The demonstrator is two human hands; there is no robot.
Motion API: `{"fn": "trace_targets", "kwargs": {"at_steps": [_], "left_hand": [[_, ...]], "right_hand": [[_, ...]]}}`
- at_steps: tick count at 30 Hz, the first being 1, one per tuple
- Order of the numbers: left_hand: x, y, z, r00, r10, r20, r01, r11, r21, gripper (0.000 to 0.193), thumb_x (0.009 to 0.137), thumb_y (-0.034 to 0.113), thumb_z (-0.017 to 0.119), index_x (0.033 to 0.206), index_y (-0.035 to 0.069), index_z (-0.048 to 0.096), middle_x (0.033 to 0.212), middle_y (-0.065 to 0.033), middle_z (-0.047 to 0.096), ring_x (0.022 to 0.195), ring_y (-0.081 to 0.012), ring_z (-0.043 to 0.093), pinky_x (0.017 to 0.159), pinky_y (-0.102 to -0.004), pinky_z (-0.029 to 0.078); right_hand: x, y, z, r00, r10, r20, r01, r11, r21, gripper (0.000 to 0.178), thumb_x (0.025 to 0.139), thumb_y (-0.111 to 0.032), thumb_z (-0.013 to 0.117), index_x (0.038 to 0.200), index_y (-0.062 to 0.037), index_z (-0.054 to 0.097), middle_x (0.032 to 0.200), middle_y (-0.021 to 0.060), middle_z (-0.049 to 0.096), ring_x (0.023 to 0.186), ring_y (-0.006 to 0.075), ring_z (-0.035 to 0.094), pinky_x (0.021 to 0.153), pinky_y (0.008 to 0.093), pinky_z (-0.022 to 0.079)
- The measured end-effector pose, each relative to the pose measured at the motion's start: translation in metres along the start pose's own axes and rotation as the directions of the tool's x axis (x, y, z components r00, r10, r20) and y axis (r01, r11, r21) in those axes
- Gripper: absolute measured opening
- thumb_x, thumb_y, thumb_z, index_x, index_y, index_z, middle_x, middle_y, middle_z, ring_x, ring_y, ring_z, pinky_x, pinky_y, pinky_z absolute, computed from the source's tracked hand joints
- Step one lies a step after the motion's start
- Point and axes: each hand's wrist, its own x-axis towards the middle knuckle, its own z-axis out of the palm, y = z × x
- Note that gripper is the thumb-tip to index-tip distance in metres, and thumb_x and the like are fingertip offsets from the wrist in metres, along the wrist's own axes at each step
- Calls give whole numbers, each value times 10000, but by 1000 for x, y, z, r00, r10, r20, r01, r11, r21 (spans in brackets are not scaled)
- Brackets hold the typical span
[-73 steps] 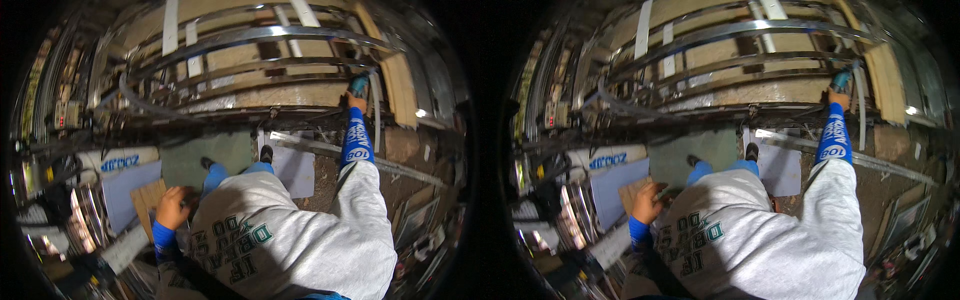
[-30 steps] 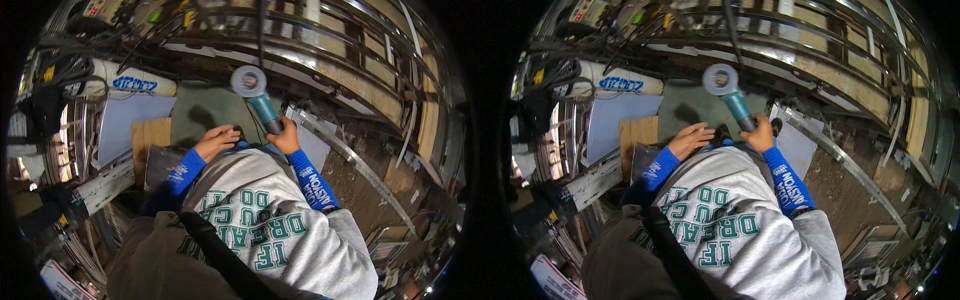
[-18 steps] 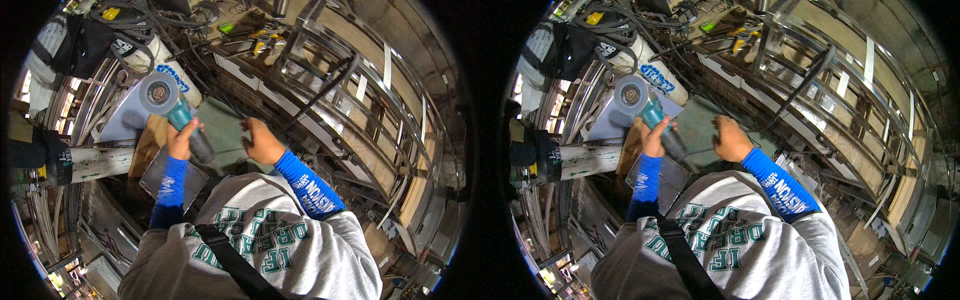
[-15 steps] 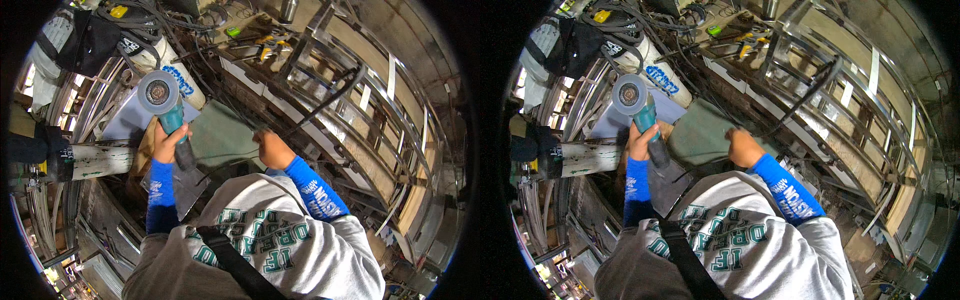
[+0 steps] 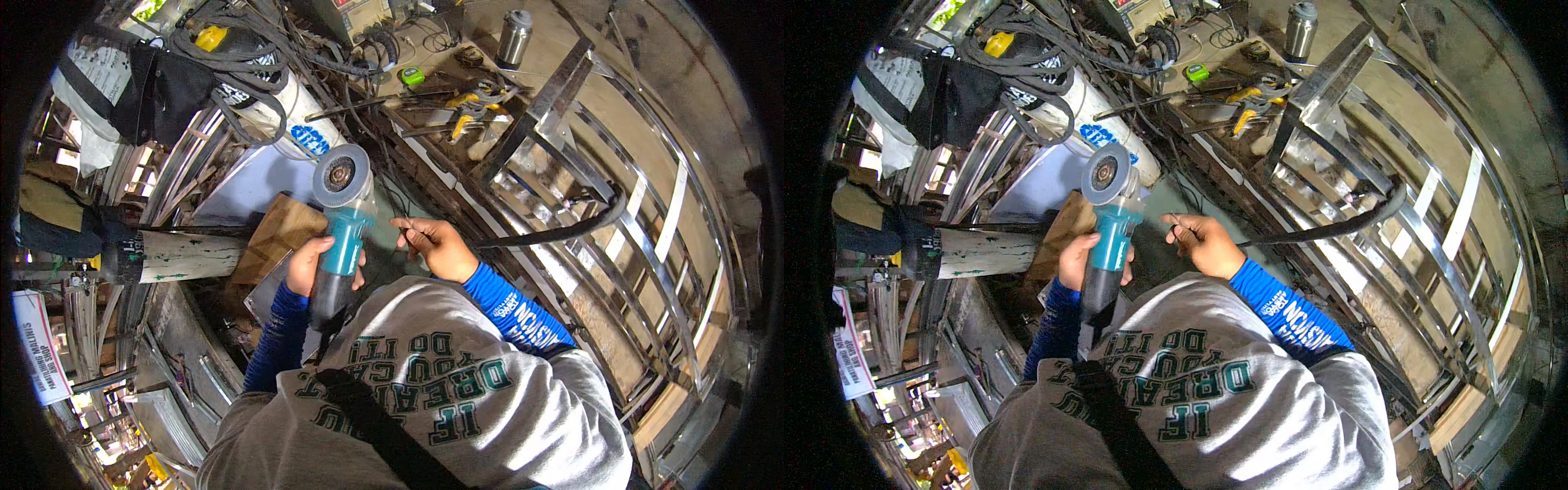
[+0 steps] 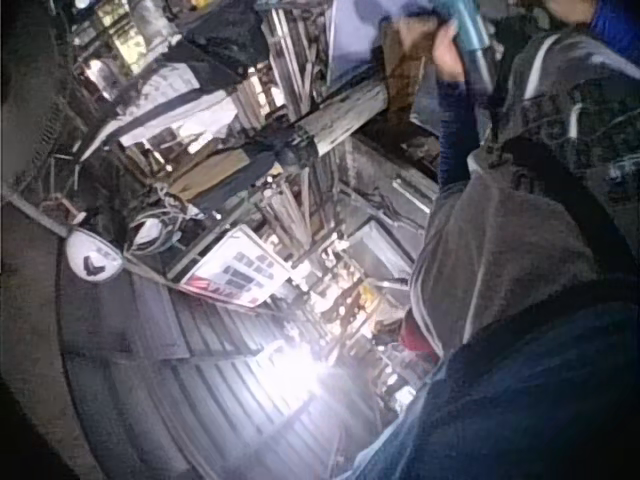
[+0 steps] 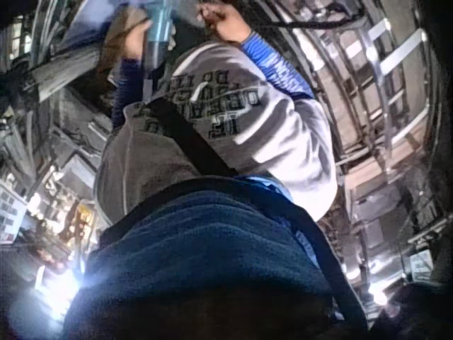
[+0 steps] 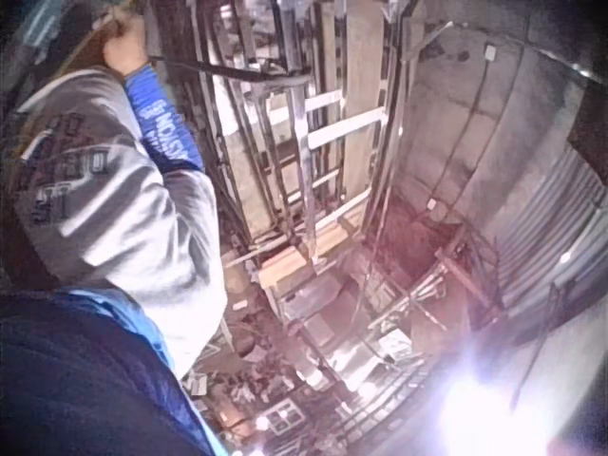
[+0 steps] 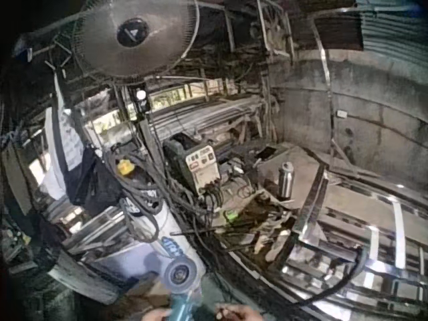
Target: The person welds a metal frame using a welding torch, then removes clamps and a wooden template. They use an angle grinder to smooth the welds and attach a ground clamp to the frame.
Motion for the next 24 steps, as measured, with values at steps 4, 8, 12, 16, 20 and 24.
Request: {"fn": "trace_targets", "kwargs": {"at_steps": [4, 8, 12, 16, 20, 24], "left_hand": [[-9, 18, 21, 997, 61, 51, -61, 998, -2, 843, 842, 515, 639, 1358, -124, 445, 1075, -311, 644, 788, -412, 723, 719, -440, 630], [11, 3, 22, 944, 266, 196, -253, 964, -87, 812, 796, 453, 683, 1329, -119, 468, 1000, -312, 656, 770, -385, 711, 713, -441, 623], [34, -4, 25, 979, 205, -21, -206, 971, -123, 812, 783, 445, 673, 1357, -93, 473, 996, -290, 665, 822, -355, 705, 746, -432, 590], [51, 10, 11, 959, 144, -243, -155, 987, -27, 827, 786, 437, 657, 1407, -72, 460, 1082, -256, 673, 914, -331, 700, 824, -404, 578], [84, 35, -35, 991, 58, 118, -42, 990, -137, 846, 817, 464, 667, 1438, -62, 436, 1224, -287, 640, 990, -319, 700, 849, -405, 570], [122, 88, -30, 985, 14, 173, 11, 990, -143, 911, 835, 469, 653, 1516, -50, 342, 1291, -298, 589, 965, -315, 692, 843, -397, 578]], "right_hand": [[14, -25, -36, 997, 28, 71, -31, 999, 33, 359, 1104, -130, 477, 1418, 11, 577, 891, 77, 716, 700, 96, 596, 696, 262, 532], [26, -1, -64, 995, 97, 35, -101, 982, 162, 375, 1104, -163, 498, 1420, 28, 563, 943, 111, 733, 737, 126, 633, 720, 273, 543], [36, -12, -62, 995, 58, -82, -42, 981, 189, 318, 1108, -151, 483, 1311, 72, 584, 957, 127, 730, 759, 141, 643, 741, 279, 539], [56, -21, -55, 982, 47, -183, -11, 981, 194, 196, 1105, -115, 474, 1122, 52, 575, 981, 114, 713, 794, 164, 658, 776, 290, 538], [85, 1, -69, 987, -21, -159, 43, 989, 140, 181, 1092, -96, 502, 1181, 35, 592, 1033, 98, 698, 863, 144, 633, 779, 275, 525], [115, -34, -66, 940, -13, -342, 11, 1000, -8, 273, 1039, -92, 610, 1288, 19, 590, 1002, 34, 633, 873, 97, 569, 799, 234, 486]]}}
